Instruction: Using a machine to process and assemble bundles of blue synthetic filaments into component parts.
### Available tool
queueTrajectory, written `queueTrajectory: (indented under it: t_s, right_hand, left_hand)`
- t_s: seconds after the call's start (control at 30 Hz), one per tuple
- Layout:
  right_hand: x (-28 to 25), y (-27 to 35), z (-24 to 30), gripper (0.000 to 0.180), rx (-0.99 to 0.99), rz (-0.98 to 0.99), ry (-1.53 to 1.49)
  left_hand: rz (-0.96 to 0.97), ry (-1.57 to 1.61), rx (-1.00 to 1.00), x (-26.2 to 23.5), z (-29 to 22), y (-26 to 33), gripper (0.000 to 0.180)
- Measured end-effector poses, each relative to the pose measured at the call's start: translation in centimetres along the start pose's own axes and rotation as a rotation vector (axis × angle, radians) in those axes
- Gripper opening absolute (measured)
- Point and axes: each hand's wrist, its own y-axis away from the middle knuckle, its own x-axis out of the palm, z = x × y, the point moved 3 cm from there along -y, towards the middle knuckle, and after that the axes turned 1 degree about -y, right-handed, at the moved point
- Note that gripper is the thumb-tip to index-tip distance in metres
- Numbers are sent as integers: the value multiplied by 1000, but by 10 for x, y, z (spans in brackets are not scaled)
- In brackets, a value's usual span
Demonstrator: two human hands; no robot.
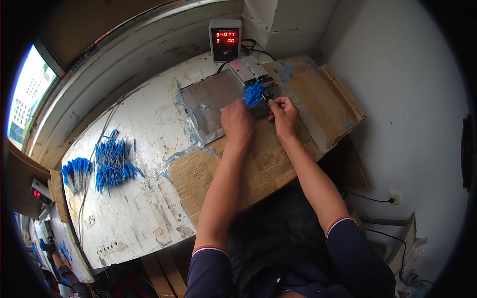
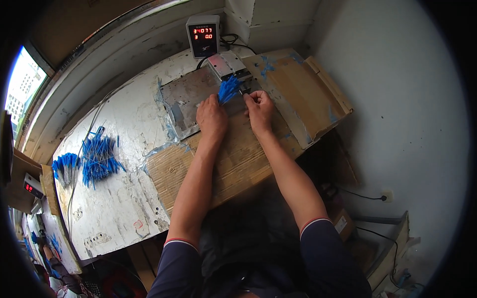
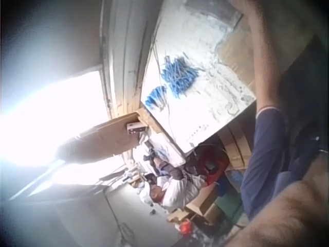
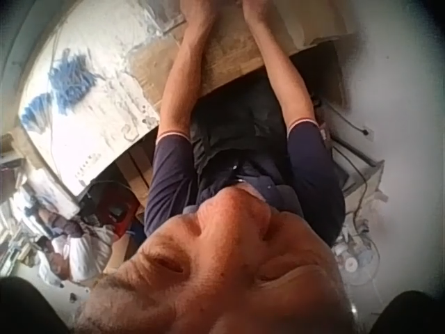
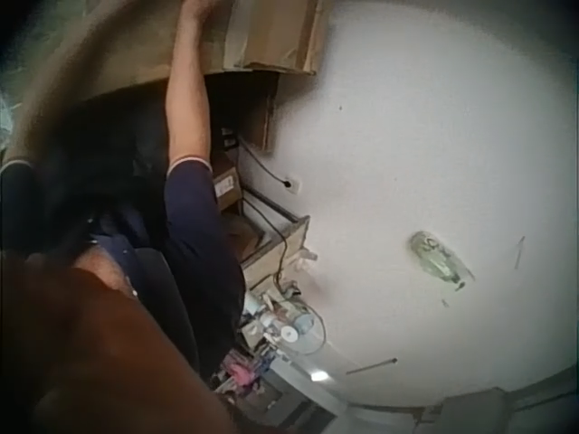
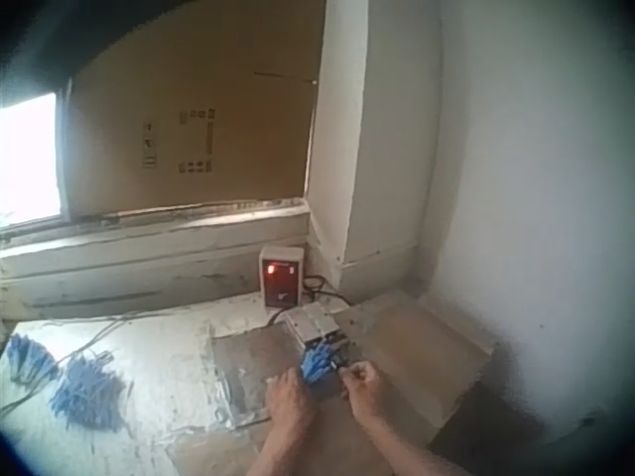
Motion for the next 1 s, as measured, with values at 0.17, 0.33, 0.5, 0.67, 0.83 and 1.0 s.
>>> queueTrajectory:
  t_s: [0.17,0.33,0.5,0.67,0.83,1.0]
  right_hand:
    - [3,4,3,18,7,-32,-7]
    - [3,1,5,21,-4,-53,-62]
    - [-2,1,20,27,39,-78,-124]
    - [-15,-2,60,40,-43,30,53]
    - [-14,-2,114,51,-308,215,203]
    - [13,17,107,53,-203,693,388]
  left_hand:
    - [-54,-49,63,1,-1,1,13]
    - [-70,-113,86,3,-7,-2,7]
    - [-32,-107,51,4,-4,-1,12]
    - [-57,-46,-59,0,1,5,10]
    - [82,347,-154,-13,-11,38,14]
    - [202,643,-238,-21,-20,71,17]
